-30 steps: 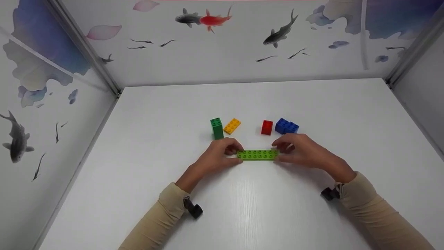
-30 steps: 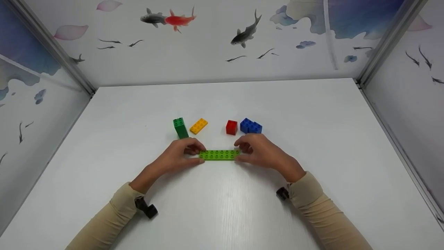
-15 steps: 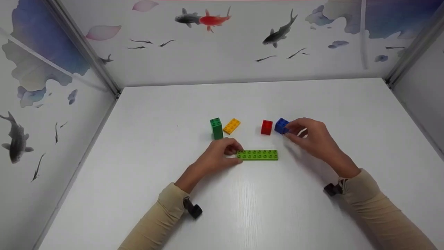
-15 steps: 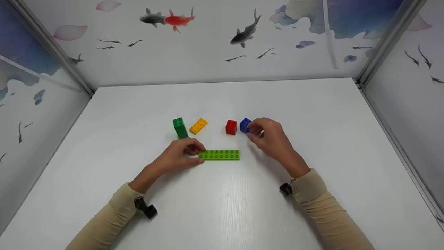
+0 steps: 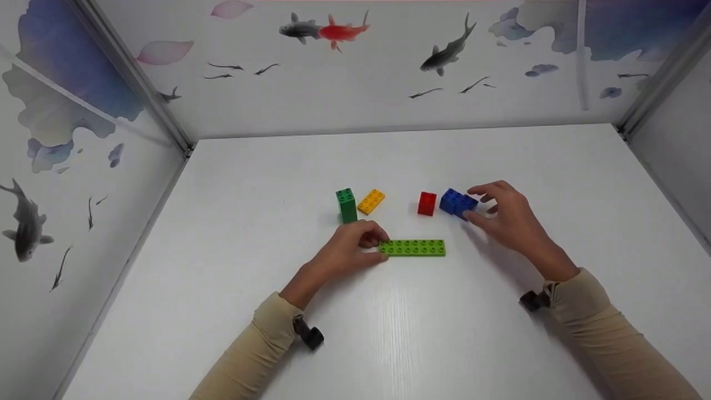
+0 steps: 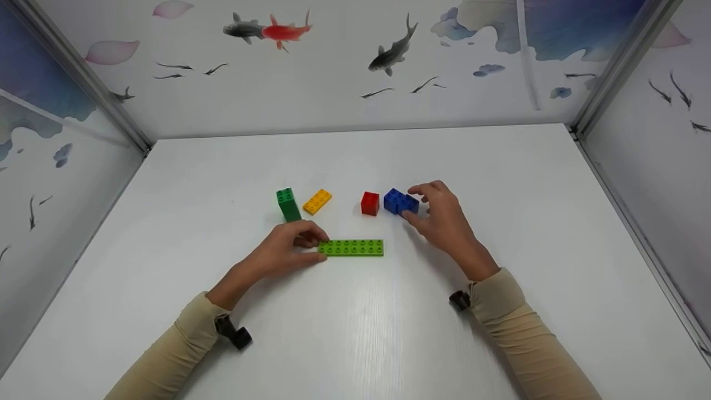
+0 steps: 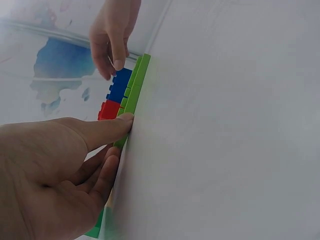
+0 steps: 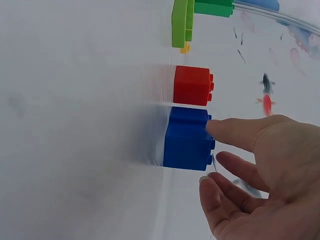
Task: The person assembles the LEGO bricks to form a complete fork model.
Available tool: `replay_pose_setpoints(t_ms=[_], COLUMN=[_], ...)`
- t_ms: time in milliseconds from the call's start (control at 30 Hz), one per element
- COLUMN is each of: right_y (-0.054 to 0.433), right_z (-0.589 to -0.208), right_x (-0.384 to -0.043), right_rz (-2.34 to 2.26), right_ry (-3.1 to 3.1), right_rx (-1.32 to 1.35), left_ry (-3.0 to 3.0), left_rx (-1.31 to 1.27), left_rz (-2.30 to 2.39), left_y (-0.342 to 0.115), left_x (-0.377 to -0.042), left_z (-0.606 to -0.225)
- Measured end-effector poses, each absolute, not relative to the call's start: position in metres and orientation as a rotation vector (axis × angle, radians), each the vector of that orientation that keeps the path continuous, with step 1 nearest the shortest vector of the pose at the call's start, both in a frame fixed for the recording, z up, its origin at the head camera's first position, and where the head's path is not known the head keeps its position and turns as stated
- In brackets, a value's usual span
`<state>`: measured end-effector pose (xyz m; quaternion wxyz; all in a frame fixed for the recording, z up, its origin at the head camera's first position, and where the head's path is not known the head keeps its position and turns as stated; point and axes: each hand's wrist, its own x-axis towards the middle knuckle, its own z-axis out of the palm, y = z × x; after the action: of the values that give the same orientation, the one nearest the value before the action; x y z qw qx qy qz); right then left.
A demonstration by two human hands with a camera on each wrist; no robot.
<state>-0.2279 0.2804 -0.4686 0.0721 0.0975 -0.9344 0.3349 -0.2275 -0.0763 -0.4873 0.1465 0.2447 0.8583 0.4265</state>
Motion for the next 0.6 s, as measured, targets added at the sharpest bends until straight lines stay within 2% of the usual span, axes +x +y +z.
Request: replay_pose_setpoints(t_ms=[600], right_y=[0.2802], right_z=[-0.4644], right_x=[-0.2263], right_rz=[1.094], right_ry=[-2.909], right_rx=[0.281], left_ry=[2.466], left_rx=[0.709], left_rz=[1.234], left_y=[-0.0762], left_x=[-0.2279], left_z=[-0.4882])
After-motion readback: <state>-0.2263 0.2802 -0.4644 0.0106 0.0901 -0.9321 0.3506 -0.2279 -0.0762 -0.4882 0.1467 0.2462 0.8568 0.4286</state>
